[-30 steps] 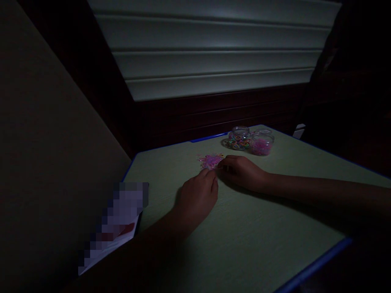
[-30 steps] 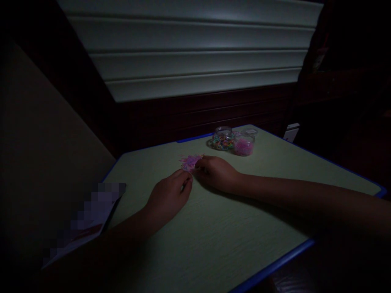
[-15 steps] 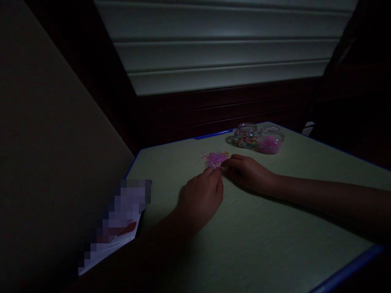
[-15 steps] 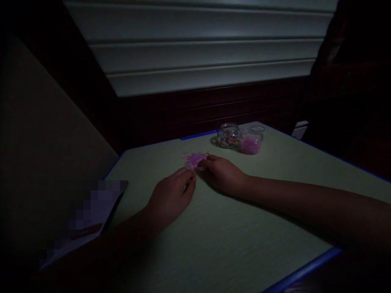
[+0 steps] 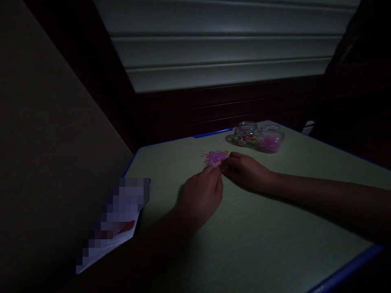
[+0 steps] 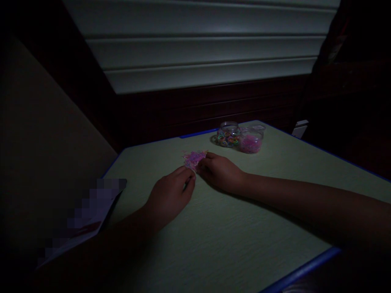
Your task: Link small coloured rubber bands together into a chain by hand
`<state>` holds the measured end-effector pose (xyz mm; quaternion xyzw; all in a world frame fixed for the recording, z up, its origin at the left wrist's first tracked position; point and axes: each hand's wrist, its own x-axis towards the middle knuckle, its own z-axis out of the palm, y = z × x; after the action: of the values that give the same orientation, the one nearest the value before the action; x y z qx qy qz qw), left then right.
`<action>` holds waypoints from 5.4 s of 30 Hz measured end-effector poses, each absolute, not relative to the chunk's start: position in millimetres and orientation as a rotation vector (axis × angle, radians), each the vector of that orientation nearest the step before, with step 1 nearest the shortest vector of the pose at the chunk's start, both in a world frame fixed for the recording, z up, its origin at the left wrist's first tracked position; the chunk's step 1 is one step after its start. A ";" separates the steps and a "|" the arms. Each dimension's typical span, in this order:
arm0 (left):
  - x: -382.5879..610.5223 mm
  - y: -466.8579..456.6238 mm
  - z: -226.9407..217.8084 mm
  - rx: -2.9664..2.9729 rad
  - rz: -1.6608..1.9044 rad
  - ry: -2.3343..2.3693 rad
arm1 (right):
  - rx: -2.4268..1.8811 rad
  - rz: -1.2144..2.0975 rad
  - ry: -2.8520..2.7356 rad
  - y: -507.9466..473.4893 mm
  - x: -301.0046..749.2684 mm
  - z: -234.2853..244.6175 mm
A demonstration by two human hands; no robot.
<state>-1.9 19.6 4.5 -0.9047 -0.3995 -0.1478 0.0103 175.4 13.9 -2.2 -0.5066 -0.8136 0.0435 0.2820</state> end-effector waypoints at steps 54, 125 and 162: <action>-0.3 24.1 -0.9 -3.046 -1.019 -1.390 | -1.172 1.219 -1.347 6.7 173.1 6.9; -1.5 30.6 -6.5 -3.052 -1.055 -1.505 | -1.123 1.085 -1.458 10.2 173.5 -3.0; -2.3 32.4 -8.5 -3.060 -1.105 -1.486 | -1.091 1.111 -1.466 10.7 172.5 -2.6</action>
<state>-2.3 32.4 -8.5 -0.8355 -0.4056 -0.3015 -0.2158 172.5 10.7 -2.6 -0.4473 -0.6011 0.4554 0.4809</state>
